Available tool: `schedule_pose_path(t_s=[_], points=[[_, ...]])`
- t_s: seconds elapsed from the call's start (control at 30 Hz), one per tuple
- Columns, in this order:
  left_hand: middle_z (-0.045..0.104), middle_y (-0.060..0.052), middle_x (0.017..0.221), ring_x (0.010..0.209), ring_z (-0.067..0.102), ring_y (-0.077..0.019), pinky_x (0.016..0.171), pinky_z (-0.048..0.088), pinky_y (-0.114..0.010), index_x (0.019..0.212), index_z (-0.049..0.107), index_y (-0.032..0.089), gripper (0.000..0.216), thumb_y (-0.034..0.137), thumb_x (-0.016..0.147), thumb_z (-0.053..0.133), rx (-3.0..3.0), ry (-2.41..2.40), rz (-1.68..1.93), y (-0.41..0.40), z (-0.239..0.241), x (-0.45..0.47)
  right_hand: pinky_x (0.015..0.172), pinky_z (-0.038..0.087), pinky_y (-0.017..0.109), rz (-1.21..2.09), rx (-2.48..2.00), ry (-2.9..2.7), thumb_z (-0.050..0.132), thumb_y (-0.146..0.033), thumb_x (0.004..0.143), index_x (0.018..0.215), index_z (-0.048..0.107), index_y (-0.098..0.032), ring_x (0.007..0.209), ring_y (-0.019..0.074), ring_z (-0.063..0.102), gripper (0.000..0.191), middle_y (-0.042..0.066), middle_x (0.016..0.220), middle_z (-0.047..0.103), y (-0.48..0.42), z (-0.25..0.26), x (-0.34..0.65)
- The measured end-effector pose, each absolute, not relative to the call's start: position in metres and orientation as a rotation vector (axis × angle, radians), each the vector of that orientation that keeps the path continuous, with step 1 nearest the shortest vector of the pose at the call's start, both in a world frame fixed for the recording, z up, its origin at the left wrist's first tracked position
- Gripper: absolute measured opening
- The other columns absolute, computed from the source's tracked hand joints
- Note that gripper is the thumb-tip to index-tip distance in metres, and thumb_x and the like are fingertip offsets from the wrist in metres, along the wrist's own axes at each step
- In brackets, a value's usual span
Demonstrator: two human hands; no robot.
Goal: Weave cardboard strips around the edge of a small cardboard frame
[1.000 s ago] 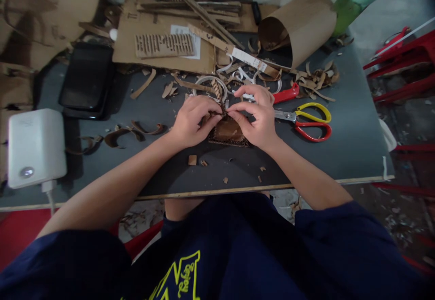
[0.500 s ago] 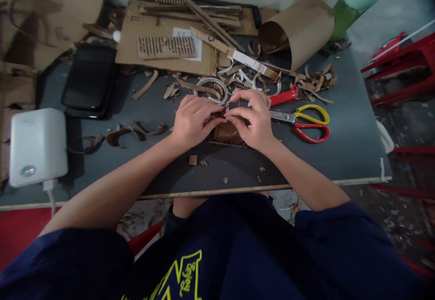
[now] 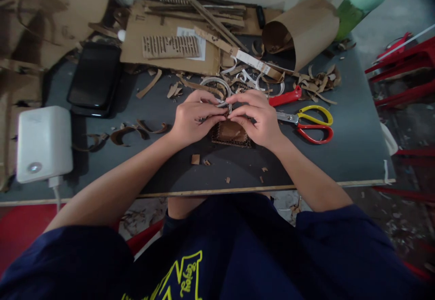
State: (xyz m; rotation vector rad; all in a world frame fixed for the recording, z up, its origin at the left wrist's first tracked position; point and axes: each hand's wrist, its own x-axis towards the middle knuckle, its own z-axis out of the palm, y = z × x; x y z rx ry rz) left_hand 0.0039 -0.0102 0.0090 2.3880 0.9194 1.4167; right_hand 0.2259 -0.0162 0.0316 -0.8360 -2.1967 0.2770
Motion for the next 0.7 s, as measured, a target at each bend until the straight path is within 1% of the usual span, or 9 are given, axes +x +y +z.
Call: schedule_pose_path(t_s=[0.1,0.17,0.23,0.33,0.47,0.6,0.7], points=[[0.077,-0.003,0.09,0.093,0.071,-0.0175,0.081,0.058,-0.029,0.097,0.08,0.024,0.013,0.034,0.09,0.075,2.372,0.902,1.463,-0.01,0.009,0.005,0.1,0.052,0.047,0.225,-0.828,-2.188,0.057,-0.036,0.099,0.09,0.074,-0.027,0.118,0.0248,0.065,0.021,0.004,0.125,0.073,-0.016,0.035,0.228],[0.077,-0.003,0.09,0.093,0.071,-0.018,0.08,0.058,-0.03,0.096,0.08,0.025,0.015,0.037,0.09,0.074,2.375,0.966,1.45,-0.011,0.009,0.006,0.1,0.051,0.046,0.093,-0.82,-2.143,0.058,-0.036,0.099,0.091,0.076,-0.028,0.124,0.0261,0.063,0.021,0.006,0.134,0.069,-0.018,0.036,0.227],[0.076,-0.005,0.091,0.092,0.07,-0.0198,0.081,0.057,-0.035,0.095,0.08,0.025,0.017,0.039,0.091,0.072,2.377,1.09,1.449,-0.013,0.01,0.008,0.103,0.047,0.047,-0.091,-0.851,-2.087,0.06,-0.038,0.098,0.091,0.078,-0.031,0.127,0.0277,0.061,0.02,0.005,0.139,0.067,-0.021,0.034,0.225],[0.074,-0.006,0.09,0.093,0.069,-0.0232,0.084,0.055,-0.041,0.093,0.08,0.026,0.017,0.039,0.092,0.069,2.373,1.226,1.468,-0.017,0.011,0.011,0.108,0.04,0.05,-0.315,-0.97,-2.029,0.06,-0.041,0.097,0.092,0.078,-0.034,0.126,0.029,0.061,0.02,0.001,0.133,0.07,-0.025,0.029,0.22],[0.073,-0.005,0.084,0.093,0.068,-0.0249,0.085,0.052,-0.043,0.095,0.079,0.026,0.016,0.037,0.091,0.069,2.402,1.224,1.48,-0.019,0.009,0.012,0.103,0.038,0.051,-0.502,-0.974,-1.958,0.058,-0.042,0.099,0.089,0.077,-0.034,0.119,0.0281,0.064,0.023,0.0,0.126,0.073,-0.029,0.026,0.215],[0.072,-0.005,0.079,0.095,0.067,-0.0264,0.09,0.048,-0.046,0.099,0.079,0.026,0.016,0.036,0.092,0.068,2.397,1.223,1.491,-0.018,0.007,0.012,0.105,0.035,0.054,-0.534,-1.026,-1.952,0.052,-0.045,0.101,0.085,0.075,-0.031,0.117,0.0279,0.065,0.031,0.003,0.12,0.075,-0.03,0.028,0.212],[0.072,-0.005,0.078,0.094,0.067,-0.0257,0.089,0.048,-0.046,0.098,0.079,0.026,0.018,0.037,0.093,0.066,2.402,1.258,1.469,-0.018,0.008,0.013,0.103,0.035,0.053,-0.521,-1.014,-1.95,0.052,-0.042,0.102,0.087,0.074,-0.031,0.115,0.028,0.066,0.029,0.003,0.118,0.075,-0.031,0.03,0.212]])
